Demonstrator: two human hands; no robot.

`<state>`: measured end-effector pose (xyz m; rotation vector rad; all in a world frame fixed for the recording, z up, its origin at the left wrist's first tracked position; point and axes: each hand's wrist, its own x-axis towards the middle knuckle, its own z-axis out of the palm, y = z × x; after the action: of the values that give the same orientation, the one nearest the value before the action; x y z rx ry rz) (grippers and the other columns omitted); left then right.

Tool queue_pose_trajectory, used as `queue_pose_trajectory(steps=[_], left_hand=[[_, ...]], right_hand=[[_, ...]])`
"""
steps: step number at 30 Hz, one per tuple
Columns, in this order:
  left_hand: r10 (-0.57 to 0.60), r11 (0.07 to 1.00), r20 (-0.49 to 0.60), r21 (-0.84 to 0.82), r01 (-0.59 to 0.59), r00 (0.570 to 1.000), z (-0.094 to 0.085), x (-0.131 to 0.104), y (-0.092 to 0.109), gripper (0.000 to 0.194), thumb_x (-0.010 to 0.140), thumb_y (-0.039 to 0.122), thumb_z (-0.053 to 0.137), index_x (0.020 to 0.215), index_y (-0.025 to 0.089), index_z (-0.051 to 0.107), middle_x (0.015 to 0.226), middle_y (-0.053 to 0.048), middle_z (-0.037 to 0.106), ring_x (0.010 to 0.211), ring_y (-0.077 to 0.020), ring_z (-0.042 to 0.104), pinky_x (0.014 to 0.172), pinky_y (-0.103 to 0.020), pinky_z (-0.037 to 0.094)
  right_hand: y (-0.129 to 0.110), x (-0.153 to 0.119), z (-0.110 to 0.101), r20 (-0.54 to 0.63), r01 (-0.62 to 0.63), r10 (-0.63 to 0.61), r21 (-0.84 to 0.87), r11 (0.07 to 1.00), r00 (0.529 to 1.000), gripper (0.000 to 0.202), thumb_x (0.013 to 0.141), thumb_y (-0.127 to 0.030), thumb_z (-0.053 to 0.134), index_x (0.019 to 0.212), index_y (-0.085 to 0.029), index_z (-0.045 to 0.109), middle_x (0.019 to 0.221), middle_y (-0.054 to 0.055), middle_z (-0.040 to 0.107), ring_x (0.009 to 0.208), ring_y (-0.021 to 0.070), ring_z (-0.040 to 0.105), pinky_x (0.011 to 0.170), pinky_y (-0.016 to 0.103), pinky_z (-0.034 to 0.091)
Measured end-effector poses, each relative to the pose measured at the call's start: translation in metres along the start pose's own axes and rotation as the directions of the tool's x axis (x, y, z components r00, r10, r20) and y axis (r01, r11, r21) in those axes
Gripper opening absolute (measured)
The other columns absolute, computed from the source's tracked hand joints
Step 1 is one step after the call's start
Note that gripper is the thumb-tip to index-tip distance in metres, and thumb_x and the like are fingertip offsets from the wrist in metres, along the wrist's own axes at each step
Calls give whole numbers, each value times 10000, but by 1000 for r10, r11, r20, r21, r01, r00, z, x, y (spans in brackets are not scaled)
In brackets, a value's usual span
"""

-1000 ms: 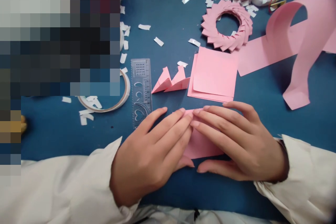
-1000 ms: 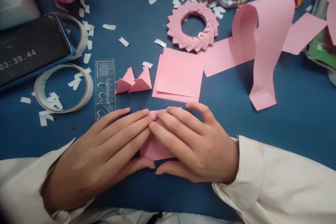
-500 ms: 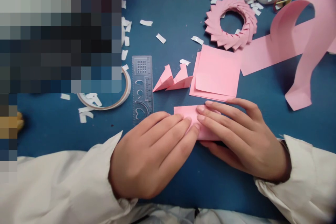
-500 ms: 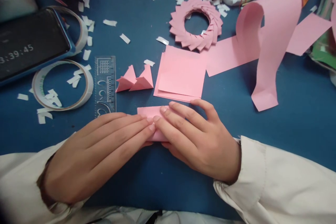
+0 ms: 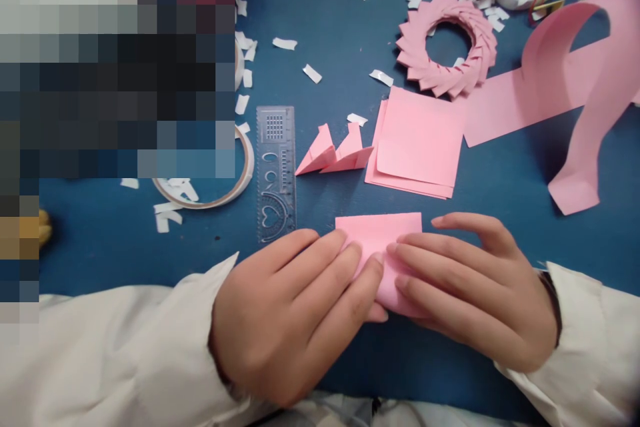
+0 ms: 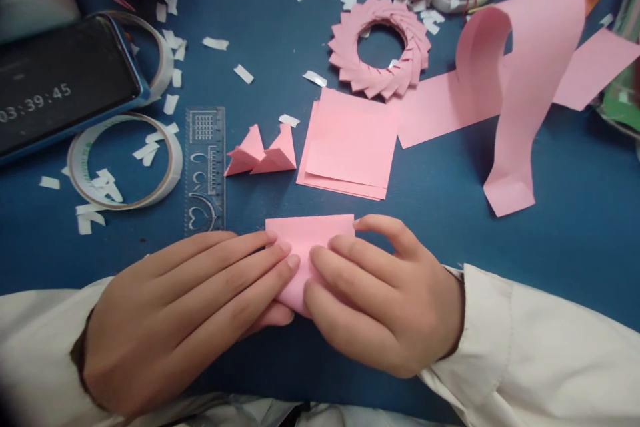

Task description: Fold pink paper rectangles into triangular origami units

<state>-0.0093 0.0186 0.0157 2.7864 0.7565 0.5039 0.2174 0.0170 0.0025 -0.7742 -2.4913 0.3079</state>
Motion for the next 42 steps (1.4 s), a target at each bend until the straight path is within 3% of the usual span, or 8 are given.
queue_pose_trajectory(steps=[4,9,12,18,25,32,38,42], left_hand=[[37,999,-65,30,-35,997,6,-1,-3,302,850,308,584,1033,68,595,1003,-93,668,952,-251,613,765,-386,498],[107,993,-99,58,-101,989,4,2,-3,330,843,391,574,918,73,620,911,-95,687,870,-245,639,681,-360,514],[147,987,-146,84,-136,978,4,4,-1,267,836,334,592,870,71,620,850,-97,689,816,-226,648,655,-335,517],[178,982,-199,92,-163,964,10,3,2,101,849,188,544,832,107,602,750,-59,659,784,-163,626,688,-285,496],[163,982,-147,117,-147,976,11,0,8,232,888,191,432,719,147,585,683,-36,615,714,-128,577,662,-252,451],[17,985,-145,170,8,989,7,3,10,279,878,160,389,658,132,559,634,-47,549,621,-154,466,571,-277,373],[-101,977,-132,175,123,986,9,7,-1,307,907,222,369,663,145,540,641,-35,525,631,-153,451,566,-276,345],[-142,979,-132,124,159,981,14,10,-5,293,907,219,375,686,143,553,639,-27,526,627,-146,454,569,-273,350]], right_hand=[[0,-3,-2,89,14,-15,16,1000,996,198,889,-142,380,904,-135,578,967,68,661,985,183,576,879,416,424],[4,0,-3,54,113,-111,-22,993,992,156,876,-189,437,880,-112,573,891,87,662,922,196,598,834,412,450],[3,3,-1,7,161,-161,-81,984,987,165,868,-250,477,819,-126,574,839,72,665,854,180,615,830,411,454],[-3,4,2,-55,195,-206,-159,968,977,102,813,-220,565,748,-142,557,812,38,666,796,136,614,840,369,447],[-8,3,2,-38,204,-215,-203,958,976,76,830,-208,525,772,-158,531,809,5,651,793,106,588,869,340,405],[-11,1,4,-131,86,-121,-250,964,984,10,803,-167,530,810,-161,526,797,-5,653,841,130,582,842,343,396],[-9,4,2,-145,-35,-5,-271,962,989,137,820,-168,513,952,-143,538,944,71,640,920,160,566,776,332,413],[-9,5,2,-131,102,-151,-321,942,980,122,822,-218,575,938,-179,573,908,18,656,893,127,583,801,326,415]])
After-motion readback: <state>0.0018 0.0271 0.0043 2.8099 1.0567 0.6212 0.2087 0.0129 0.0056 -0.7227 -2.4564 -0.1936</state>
